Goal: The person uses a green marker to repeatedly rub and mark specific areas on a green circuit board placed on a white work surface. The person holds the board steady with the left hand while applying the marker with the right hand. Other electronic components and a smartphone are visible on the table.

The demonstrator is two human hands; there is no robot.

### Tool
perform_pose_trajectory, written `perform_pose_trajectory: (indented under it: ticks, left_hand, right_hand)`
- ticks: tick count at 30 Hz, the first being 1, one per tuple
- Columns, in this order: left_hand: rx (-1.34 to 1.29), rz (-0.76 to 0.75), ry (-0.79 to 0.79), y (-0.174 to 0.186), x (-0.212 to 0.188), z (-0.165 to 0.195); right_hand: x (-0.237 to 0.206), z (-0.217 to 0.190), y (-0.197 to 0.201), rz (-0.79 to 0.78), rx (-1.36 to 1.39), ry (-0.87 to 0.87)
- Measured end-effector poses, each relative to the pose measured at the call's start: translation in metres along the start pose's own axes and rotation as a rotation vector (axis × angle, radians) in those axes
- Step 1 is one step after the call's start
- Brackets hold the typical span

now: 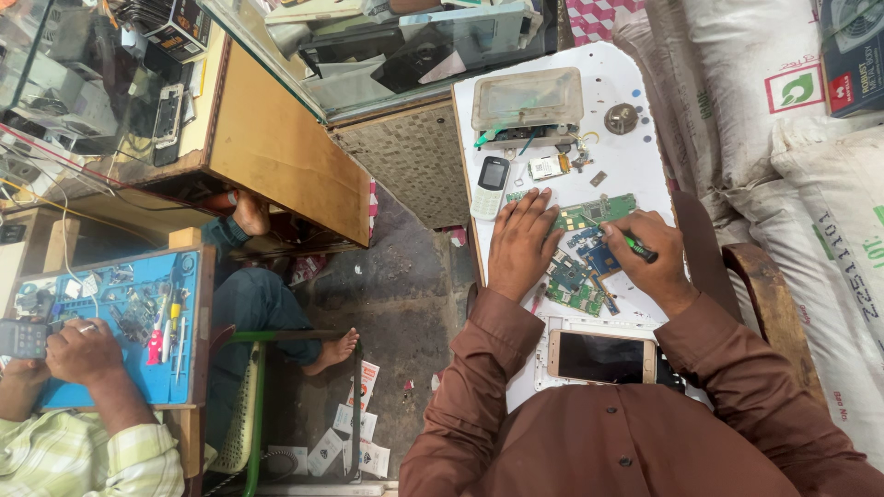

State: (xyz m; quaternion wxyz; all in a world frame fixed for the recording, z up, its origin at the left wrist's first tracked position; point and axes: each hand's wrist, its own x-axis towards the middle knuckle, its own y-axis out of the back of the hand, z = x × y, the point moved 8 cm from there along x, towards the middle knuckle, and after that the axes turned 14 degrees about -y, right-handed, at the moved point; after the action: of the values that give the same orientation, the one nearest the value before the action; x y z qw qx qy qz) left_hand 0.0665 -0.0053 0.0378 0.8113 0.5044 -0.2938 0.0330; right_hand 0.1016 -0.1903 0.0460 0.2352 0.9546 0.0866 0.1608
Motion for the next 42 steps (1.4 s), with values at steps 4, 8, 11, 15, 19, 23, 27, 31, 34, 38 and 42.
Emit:
perform_pose_trajectory:
  ticks: [4, 8, 11, 15, 19, 23, 27, 31, 34, 38, 42]
  left_hand:
    - [-0.002, 0.004, -0.001, 0.0009, 0.0001, -0.0002]
    - [-0.001, 0.009, 0.001, 0.0009, 0.0002, -0.0003]
    - [-0.004, 0.017, -0.002, 0.0013, -0.0003, -0.0001]
    - [-0.007, 0.017, -0.002, 0.0009, -0.0008, -0.0001]
    - [-0.003, 0.015, -0.004, 0.0006, -0.0006, -0.001]
    - [0.0, 0.019, -0.014, 0.0008, -0.0011, -0.0005]
    - [0.003, 0.024, -0.018, 0.0011, -0.0011, 0.0005]
    - [0.002, 0.019, -0.017, 0.0012, -0.0008, 0.0005]
    - [-0.003, 0.018, -0.015, 0.0015, -0.0003, 0.0001]
    - [-0.008, 0.018, -0.016, 0.0015, 0.0, -0.0001]
    - [-0.001, 0.011, -0.011, 0.0009, 0.0003, -0.0005]
  right_hand:
    - [0.0002, -0.001, 0.0, 0.0, 0.015, 0.013]
    - [-0.0002, -0.0009, 0.0001, 0.006, 0.012, 0.006]
    - [-0.0002, -0.0023, 0.0005, 0.008, 0.019, 0.02]
    - [0.0, -0.0018, 0.0007, 0.009, 0.017, 0.012]
    - [0.0004, -0.0016, 0.0005, 0.011, 0.016, 0.006]
    - [0.0004, -0.0022, 0.0002, 0.01, 0.015, 0.007]
    - [0.0002, -0.0027, 0.0012, 0.012, 0.021, 0.001]
    - [-0.0002, -0.0042, 0.0011, 0.014, 0.015, 0.006]
    - [0.0003, -0.0052, 0.0013, 0.012, 0.016, 0.013]
    - [0.0003, -0.0046, 0.0017, 0.007, 0.013, 0.008]
    - [0.0001, -0.0044, 0.0012, 0.008, 0.019, 0.016]
